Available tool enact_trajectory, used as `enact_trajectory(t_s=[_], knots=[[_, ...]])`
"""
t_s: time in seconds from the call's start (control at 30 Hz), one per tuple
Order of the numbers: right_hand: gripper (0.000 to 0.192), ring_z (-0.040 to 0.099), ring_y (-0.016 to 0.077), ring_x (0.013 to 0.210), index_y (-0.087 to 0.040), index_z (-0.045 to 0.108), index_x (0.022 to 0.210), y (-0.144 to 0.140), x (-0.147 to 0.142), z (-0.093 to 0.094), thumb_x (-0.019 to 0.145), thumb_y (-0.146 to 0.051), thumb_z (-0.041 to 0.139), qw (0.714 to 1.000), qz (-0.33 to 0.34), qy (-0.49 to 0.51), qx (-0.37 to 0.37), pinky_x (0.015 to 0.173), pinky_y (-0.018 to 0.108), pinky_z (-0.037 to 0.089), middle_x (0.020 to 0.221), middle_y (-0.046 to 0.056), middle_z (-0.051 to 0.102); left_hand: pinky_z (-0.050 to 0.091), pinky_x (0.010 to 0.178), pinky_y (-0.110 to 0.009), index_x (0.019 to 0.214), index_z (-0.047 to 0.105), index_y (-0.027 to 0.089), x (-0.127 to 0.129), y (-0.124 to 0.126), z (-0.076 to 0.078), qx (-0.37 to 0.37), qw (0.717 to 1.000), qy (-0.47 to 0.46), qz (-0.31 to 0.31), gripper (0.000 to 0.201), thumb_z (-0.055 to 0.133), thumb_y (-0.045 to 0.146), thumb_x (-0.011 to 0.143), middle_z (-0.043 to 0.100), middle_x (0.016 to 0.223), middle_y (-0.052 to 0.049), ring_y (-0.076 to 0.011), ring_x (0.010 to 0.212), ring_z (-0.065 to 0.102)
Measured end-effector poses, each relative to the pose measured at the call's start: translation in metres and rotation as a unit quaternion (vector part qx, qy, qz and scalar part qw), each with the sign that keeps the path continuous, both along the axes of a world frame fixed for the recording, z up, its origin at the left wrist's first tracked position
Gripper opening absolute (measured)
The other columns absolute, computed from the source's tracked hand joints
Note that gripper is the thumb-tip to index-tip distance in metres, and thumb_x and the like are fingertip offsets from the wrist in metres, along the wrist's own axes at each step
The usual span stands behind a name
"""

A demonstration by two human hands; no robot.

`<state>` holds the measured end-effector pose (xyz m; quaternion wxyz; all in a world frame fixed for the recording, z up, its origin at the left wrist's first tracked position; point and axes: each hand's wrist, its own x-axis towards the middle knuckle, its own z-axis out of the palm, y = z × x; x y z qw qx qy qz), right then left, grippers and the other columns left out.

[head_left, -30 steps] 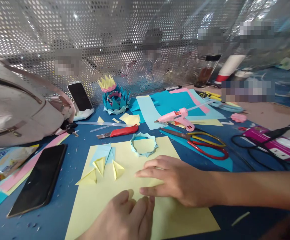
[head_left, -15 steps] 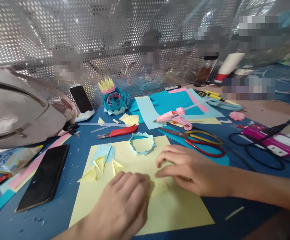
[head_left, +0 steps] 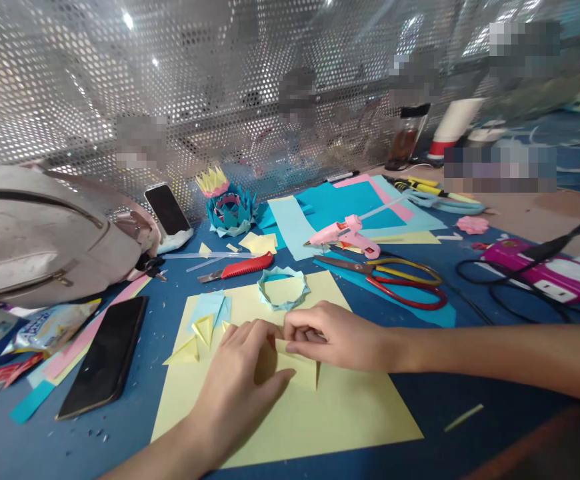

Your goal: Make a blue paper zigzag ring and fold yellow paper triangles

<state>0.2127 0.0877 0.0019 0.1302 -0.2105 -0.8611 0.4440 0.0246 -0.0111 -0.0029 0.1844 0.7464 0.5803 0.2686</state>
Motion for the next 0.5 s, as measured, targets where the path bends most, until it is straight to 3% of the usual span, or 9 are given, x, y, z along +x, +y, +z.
enact_trajectory(t_s=[0.1, 0.2, 0.4, 0.5], knots=[[0.019, 0.037, 0.0076, 0.055, -0.016, 0.052, 0.085, 0.000, 0.002, 0.001, 0.094, -0.032, 0.057, 0.994, -0.009, 0.047, -0.102, 0.052, 0.020, 0.030, 0.064, -0.006, 0.047, 0.049, 0.064, -0.030, 0.100, 0.057, 0.025, 0.001, 0.000, 0.000, -0.001, 0.999, -0.036, 0.025, 0.030, 0.065, 0.008, 0.076, 0.064, 0.082, 0.001, -0.0198, 0.075, 0.058], [0.020, 0.039, 0.0078, 0.055, -0.018, 0.046, 0.081, 0.000, 0.006, -0.001, 0.094, -0.029, 0.056, 0.994, -0.009, 0.042, -0.102, 0.053, 0.020, 0.031, 0.062, -0.007, 0.048, 0.052, 0.066, -0.029, 0.104, 0.057, 0.024, 0.001, 0.000, 0.000, 0.025, 0.995, -0.090, 0.028, 0.026, 0.061, 0.010, 0.083, 0.066, 0.087, -0.001, -0.0179, 0.076, 0.060], [0.024, 0.046, 0.0108, 0.063, -0.019, 0.045, 0.073, 0.002, 0.014, -0.006, 0.091, -0.026, 0.058, 0.996, 0.008, -0.006, 0.092, 0.058, 0.024, 0.032, 0.066, -0.004, 0.052, 0.050, 0.064, -0.030, 0.104, 0.059, 0.025, 0.000, 0.000, -0.003, 0.057, 0.996, -0.064, 0.034, 0.020, 0.058, 0.014, 0.087, 0.062, 0.077, 0.001, -0.0178, 0.071, 0.059], [0.020, 0.048, 0.0116, 0.068, -0.018, 0.048, 0.076, 0.006, 0.016, -0.012, 0.093, -0.023, 0.057, 0.988, 0.029, 0.006, 0.150, 0.063, 0.024, 0.034, 0.071, -0.003, 0.055, 0.046, 0.069, -0.032, 0.100, 0.061, 0.025, 0.000, 0.002, -0.004, 0.068, 0.997, -0.028, 0.011, 0.021, 0.058, 0.011, 0.085, 0.064, 0.075, 0.002, -0.0183, 0.071, 0.059]])
